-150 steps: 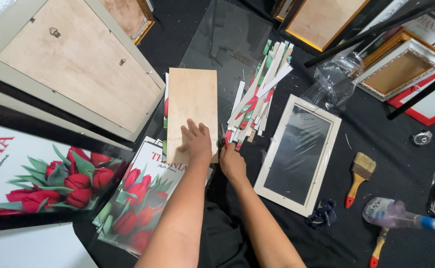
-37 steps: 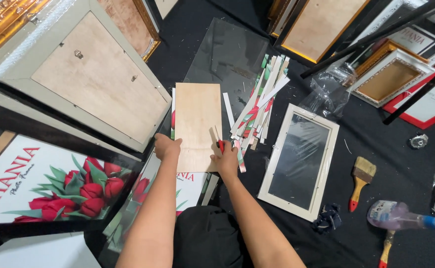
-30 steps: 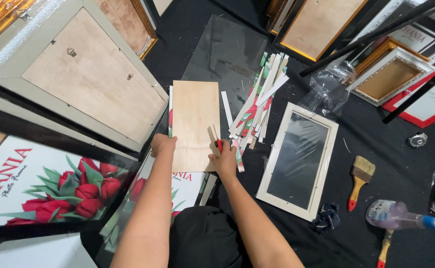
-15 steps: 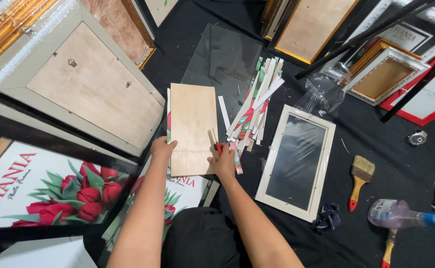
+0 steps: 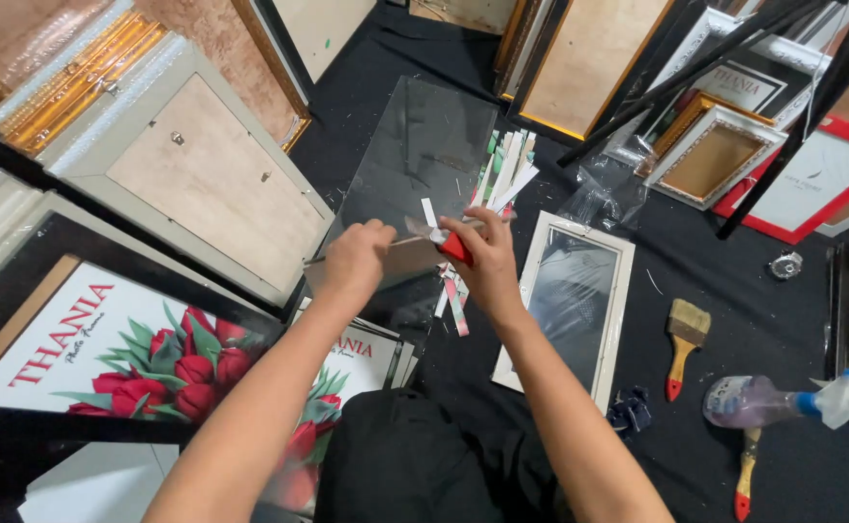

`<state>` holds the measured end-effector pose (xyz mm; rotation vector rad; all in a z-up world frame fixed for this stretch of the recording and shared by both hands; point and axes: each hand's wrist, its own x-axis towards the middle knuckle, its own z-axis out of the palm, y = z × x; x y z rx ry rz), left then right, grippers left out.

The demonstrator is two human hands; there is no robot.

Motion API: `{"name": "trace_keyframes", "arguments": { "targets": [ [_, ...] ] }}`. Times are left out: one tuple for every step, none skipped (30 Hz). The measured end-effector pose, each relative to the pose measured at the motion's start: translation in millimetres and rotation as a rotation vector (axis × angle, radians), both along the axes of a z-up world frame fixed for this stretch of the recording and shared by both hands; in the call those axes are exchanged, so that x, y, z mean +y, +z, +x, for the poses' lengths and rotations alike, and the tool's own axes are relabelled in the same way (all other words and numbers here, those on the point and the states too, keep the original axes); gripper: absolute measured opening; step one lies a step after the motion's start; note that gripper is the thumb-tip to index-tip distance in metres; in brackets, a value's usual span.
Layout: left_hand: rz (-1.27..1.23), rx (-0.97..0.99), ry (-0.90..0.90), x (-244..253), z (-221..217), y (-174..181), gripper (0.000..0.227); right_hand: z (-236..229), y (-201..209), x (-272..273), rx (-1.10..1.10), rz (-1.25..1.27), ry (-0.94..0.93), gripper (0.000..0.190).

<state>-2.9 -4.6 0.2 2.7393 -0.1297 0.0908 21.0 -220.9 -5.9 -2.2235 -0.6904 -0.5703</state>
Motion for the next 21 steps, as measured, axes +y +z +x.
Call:
{"name": "trace_keyframes", "arguments": {
  "targets": [
    [0.001,-0.002,0.002,-2.4,-3.9,-3.4,0.015,-0.6,1.6,-5.7,-0.002,0.001,0.002,0.053],
    [0.012,-0.052,-0.008,-5.4,-8.2,-7.6,0.014,-1.7,2.4,-12.0,0.027,-0.068,0.075,0.049],
    [0.023,-0.102,-0.017,-8.3,-12.1,-12.0,0.017,-2.5,3.1,-18.2,0.057,-0.138,0.148,0.05],
    [0.025,-0.105,-0.018,-3.6,-13.3,-13.3,0.017,-7.5,-2.0,-21.3,0.053,-0.136,0.148,0.05],
    [0.197,-0.258,-0.173,1.1,-14.3,-14.8,0.008,-12.1,-7.2,-24.3,0.12,-0.191,0.165,0.045],
    [0.368,-0.407,-0.327,5.3,-16.3,-17.1,0.007,-17.6,-13.1,-27.8,0.19,-0.247,0.182,0.041],
    [0.369,-0.407,-0.326,6.8,-16.2,-20.0,0.007,-26.1,-6.2,-26.0,0.189,-0.246,0.183,0.041],
    [0.371,-0.458,-0.352,8.5,-16.1,-23.3,0.007,-34.4,0.5,-24.0,0.159,-0.289,0.19,0.044],
    [0.373,-0.508,-0.377,10.5,-15.7,-26.9,0.007,-42.3,7.0,-21.7,0.128,-0.333,0.197,0.048],
    [0.374,-0.506,-0.375,13.7,-13.0,-32.5,0.007,-42.8,-0.1,-20.8,0.129,-0.333,0.2,0.048],
    [0.374,-0.553,-0.377,17.0,-10.1,-38.3,0.008,-43.0,-7.2,-19.9,0.113,-0.3,0.187,0.047],
    [0.375,-0.601,-0.38,20.9,-6.9,-43.9,0.009,-43.0,-14.6,-18.5,0.098,-0.267,0.174,0.046],
    [0.377,-0.598,-0.378,21.4,-12.9,-32.5,0.009,-41.4,-21.2,-19.8,0.099,-0.266,0.177,0.046],
    [0.375,-0.608,-0.306,21.4,-17.5,-21.2,0.033,-39.0,-27.7,-21.6,0.1,-0.211,0.129,0.05],
    [0.373,-0.618,-0.233,21.3,-21.7,-9.8,0.058,-36.3,-34.2,-23.4,0.101,-0.157,0.08,0.055],
    [0.373,-0.616,-0.232,21.0,-33.4,1.5,0.058,-35.9,-33.6,-24.8,0.102,-0.157,0.081,0.055],
    [0.192,-0.721,0.012,20.6,-44.9,12.8,0.068,-35.4,-33.0,-26.2,0.168,-0.077,0.043,0.054],
    [0.005,-0.818,0.255,19.2,-54.9,24.1,0.08,-34.1,-32.1,-28.8,0.231,0.003,0.001,0.054],
    [0.003,-0.819,0.254,15.1,-60.1,17.4,0.08,-31.8,-32.7,-29.0,0.23,0.002,-0.001,0.054],
    [-0.561,-0.561,0.512,10.8,-67.6,10.0,0.085,-31.0,-33.7,-29.2,0.265,0.03,-0.025,0.051],
    [-1.11,-0.25,0.745,6.7,-75.7,2.7,0.091,-30.7,-34.6,-29.1,0.299,0.058,-0.048,0.049]
  ]
}}
